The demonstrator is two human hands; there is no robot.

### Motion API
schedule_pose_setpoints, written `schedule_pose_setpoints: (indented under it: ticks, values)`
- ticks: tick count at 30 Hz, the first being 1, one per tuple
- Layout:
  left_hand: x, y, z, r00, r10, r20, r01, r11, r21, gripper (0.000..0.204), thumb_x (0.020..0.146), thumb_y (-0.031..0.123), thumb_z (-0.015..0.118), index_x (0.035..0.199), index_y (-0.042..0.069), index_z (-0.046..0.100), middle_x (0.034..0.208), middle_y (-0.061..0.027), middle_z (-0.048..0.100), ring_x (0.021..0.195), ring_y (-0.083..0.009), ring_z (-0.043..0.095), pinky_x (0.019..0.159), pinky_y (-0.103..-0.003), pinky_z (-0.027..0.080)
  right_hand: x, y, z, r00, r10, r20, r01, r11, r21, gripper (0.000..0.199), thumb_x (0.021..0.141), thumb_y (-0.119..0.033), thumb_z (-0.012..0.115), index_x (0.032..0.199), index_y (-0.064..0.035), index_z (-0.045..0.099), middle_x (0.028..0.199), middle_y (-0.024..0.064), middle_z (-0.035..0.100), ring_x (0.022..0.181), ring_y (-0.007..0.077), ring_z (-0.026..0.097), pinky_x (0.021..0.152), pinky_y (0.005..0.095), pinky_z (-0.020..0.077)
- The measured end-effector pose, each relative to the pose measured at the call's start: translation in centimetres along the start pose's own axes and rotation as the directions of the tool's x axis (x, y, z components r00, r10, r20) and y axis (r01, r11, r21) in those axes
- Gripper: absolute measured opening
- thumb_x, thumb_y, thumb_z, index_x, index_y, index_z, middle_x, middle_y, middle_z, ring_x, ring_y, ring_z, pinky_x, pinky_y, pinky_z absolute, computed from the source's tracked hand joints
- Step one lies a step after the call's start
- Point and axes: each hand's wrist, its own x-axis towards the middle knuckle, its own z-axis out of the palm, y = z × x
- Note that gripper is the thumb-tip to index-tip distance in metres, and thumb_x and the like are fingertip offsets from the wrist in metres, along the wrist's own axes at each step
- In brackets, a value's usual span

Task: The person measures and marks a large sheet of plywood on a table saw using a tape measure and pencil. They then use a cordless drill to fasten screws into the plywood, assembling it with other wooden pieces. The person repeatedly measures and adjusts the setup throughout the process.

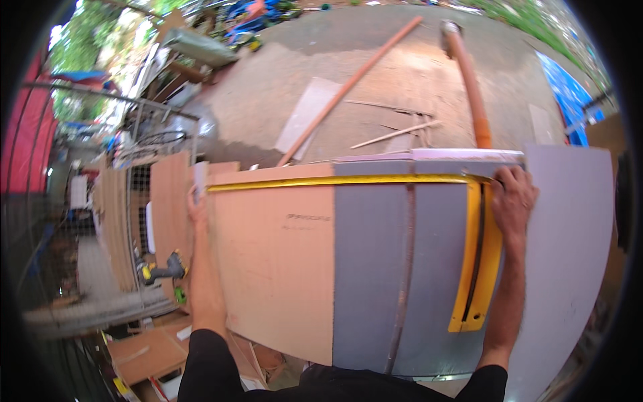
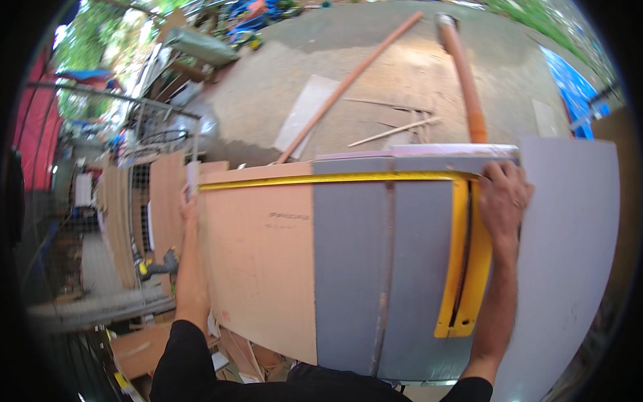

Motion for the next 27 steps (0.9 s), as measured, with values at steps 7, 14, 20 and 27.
schedule_pose_setpoints:
  ticks: [7,14,20,27]
  values:
    - [-1.7,3.0,-1.2,0.989,-0.058,0.135,0.086,0.973,-0.215,0.058,0.103,0.000,0.058,0.160,0.008,0.056,0.161,-0.0114,0.059,0.151,-0.0270,0.052,0.127,-0.040,0.037,0.0,0.2,0.2,0.995,0.048,0.084,-0.047,0.999,-0.014,0.010,0.095,-0.013,0.076,0.103,-0.0159,0.070,0.107,-0.0005,0.065,0.112,0.0245,0.062,0.094,0.0456,0.0405]
    - [-1.0,0.9,-2.1,0.990,0.072,0.124,-0.053,0.987,-0.151,0.063,0.100,-0.002,0.059,0.161,0.009,0.053,0.160,-0.0105,0.057,0.152,-0.0272,0.049,0.129,-0.041,0.034,0.2,0.3,0.4,0.998,0.012,0.069,-0.012,1.000,-0.001,0.011,0.093,-0.015,0.078,0.102,-0.0164,0.071,0.107,0.0011,0.067,0.113,0.0280,0.063,0.093,0.0482,0.0428]
    - [0.3,-1.3,-0.8,0.982,0.071,0.174,-0.046,0.988,-0.145,0.060,0.100,-0.002,0.059,0.159,0.009,0.056,0.158,-0.0110,0.059,0.152,-0.0284,0.049,0.131,-0.042,0.033,0.2,0.5,0.4,0.999,0.014,0.049,-0.011,0.998,-0.060,0.011,0.089,-0.018,0.081,0.098,-0.0198,0.074,0.108,0.0011,0.070,0.112,0.0289,0.064,0.091,0.0517,0.0439]
    - [-0.4,0.0,-0.9,0.984,0.013,0.176,0.015,0.988,-0.153,0.058,0.103,-0.003,0.054,0.160,0.008,0.055,0.159,-0.0119,0.058,0.150,-0.0294,0.052,0.129,-0.042,0.036,0.4,-0.1,-0.3,0.990,0.082,0.119,-0.073,0.994,-0.075,0.009,0.092,-0.021,0.081,0.099,-0.0190,0.076,0.109,-0.0005,0.070,0.113,0.0255,0.062,0.095,0.0489,0.0410]
